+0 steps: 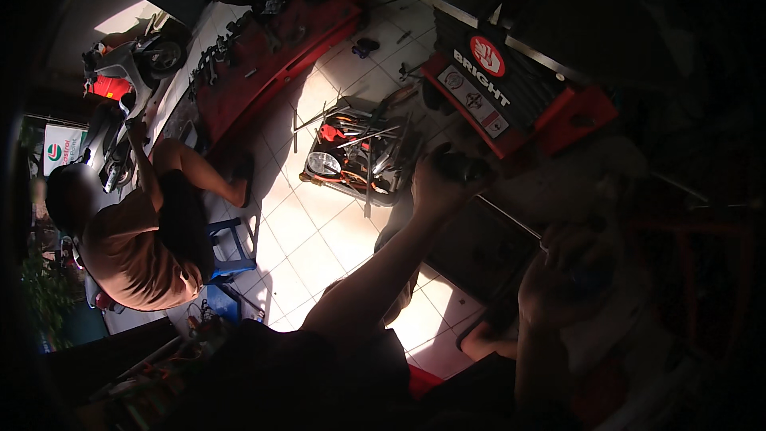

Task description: The person disassembles and works on a motorcycle clutch assembly using a screwdriver to remove or adjust internal components while holding the housing by hand.

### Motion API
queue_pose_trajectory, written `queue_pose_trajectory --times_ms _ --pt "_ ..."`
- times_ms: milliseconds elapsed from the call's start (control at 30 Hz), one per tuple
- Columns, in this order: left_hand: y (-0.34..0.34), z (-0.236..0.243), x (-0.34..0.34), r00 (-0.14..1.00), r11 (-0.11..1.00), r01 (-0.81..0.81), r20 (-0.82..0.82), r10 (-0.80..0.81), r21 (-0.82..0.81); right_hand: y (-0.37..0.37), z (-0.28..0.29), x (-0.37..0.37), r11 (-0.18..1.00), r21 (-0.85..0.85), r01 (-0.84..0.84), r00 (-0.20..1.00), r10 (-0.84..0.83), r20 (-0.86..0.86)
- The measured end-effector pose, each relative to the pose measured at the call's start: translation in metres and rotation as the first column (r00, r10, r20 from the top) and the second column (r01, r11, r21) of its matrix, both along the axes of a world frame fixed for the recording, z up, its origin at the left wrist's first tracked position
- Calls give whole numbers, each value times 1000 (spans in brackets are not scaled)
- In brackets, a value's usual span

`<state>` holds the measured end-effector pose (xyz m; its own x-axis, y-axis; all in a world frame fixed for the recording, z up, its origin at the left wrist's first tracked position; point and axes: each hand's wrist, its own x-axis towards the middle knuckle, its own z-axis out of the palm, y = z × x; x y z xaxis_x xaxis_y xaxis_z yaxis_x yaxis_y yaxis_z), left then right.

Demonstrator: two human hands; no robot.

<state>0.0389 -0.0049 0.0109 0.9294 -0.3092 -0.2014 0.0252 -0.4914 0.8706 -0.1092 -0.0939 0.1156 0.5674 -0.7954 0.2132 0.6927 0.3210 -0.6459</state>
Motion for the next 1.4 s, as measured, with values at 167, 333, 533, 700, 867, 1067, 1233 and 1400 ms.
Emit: queue_pose_trajectory --times_ms 167,333,533,700,867,1067,1233,1400 --pt "2 1 6 995 996 88 38 -87 -10 -3 3 0 993 -72 -96 992 102 70" --pt "0 -10 8 998 999 3 58 -5 45 -7 2 -2 956 -160 -248 960 264 89" --pt "2 -3 6 997 1000 6 78 -7 16 -10 -3 -3 964 -188 -186 975 205 89" --pt "6 10 6 996 1000 -18 89 17 4 -1 3 -2 960 -156 -231 969 241 46" --pt "1 4 2 994 997 -42 101 48 -58 -8 -12 -30 901 -113 -419 907 412 -85" --pt "6 -3 7 995 997 -38 -93 31 -66 -18 0 -15 905 -166 -392 914 404 42" --pt "2 17 1 998 998 59 -8 -59 -2 -23 12 0 906 -273 -324 936 350 49" --pt "3 10 -4 999 999 -47 -9 47 -25 -7 10 2 981 -78 -180 978 187 93"
